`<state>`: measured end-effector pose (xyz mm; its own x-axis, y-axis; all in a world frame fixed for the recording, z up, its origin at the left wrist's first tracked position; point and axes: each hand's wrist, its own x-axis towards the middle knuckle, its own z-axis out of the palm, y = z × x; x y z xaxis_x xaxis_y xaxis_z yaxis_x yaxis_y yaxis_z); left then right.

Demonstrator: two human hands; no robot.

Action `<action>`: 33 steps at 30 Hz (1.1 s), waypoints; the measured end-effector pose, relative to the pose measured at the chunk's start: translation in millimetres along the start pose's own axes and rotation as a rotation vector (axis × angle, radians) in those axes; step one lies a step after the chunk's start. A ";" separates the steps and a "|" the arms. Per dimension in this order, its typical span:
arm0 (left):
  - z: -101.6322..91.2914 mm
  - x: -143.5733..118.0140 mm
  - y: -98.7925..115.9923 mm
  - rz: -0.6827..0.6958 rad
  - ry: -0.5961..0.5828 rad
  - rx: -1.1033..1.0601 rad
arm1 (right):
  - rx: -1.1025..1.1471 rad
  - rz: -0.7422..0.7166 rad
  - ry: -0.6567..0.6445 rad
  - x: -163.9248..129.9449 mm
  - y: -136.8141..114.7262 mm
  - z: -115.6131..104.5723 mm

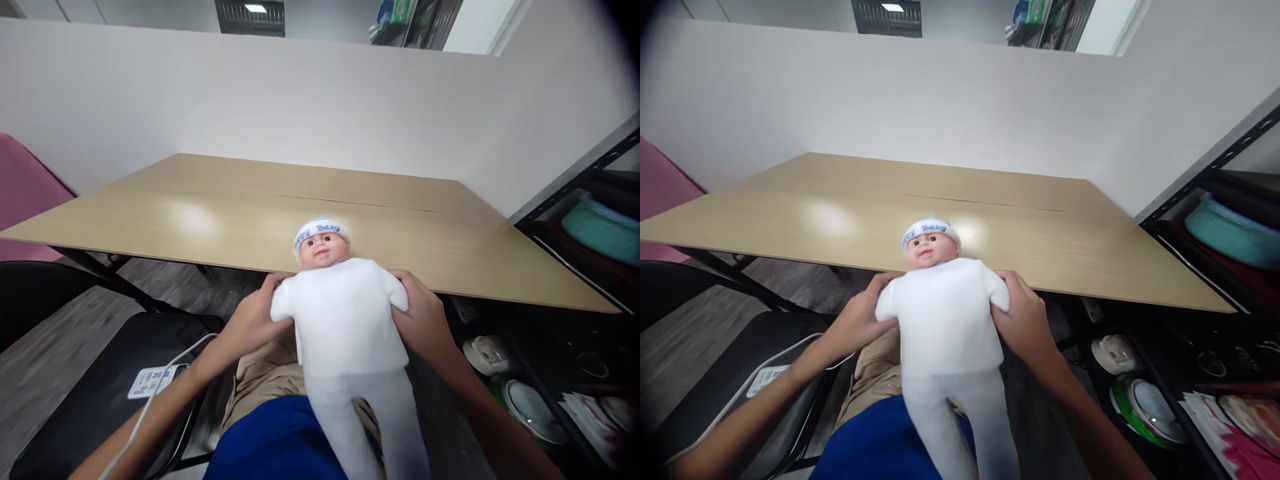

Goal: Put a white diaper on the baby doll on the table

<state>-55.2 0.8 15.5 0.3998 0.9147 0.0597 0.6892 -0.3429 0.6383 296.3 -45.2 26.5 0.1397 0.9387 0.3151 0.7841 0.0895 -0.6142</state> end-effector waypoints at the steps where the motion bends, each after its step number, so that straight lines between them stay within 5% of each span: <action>1: -7.2 17.3 2.7 -0.008 -0.011 0.015 | -0.071 -0.003 0.002 8.1 4.4 -3.1; 8: -20.0 108.4 -4.2 0.064 -0.076 0.134 | -0.333 0.095 -0.146 48.1 37.5 -10.3; 19: -30.0 140.6 -68.9 -0.004 0.056 0.414 | -0.227 -0.018 -0.094 65.6 110.7 18.9; 33: -43.0 303.5 -118.6 0.067 0.099 0.476 | -0.231 -0.046 -0.117 250.1 155.9 83.4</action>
<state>-41.6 328.3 -9.0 0.4093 0.8952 0.1762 0.8729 -0.4404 0.2099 403.0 231.3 -50.8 0.0407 0.9688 0.2444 0.9073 0.0667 -0.4152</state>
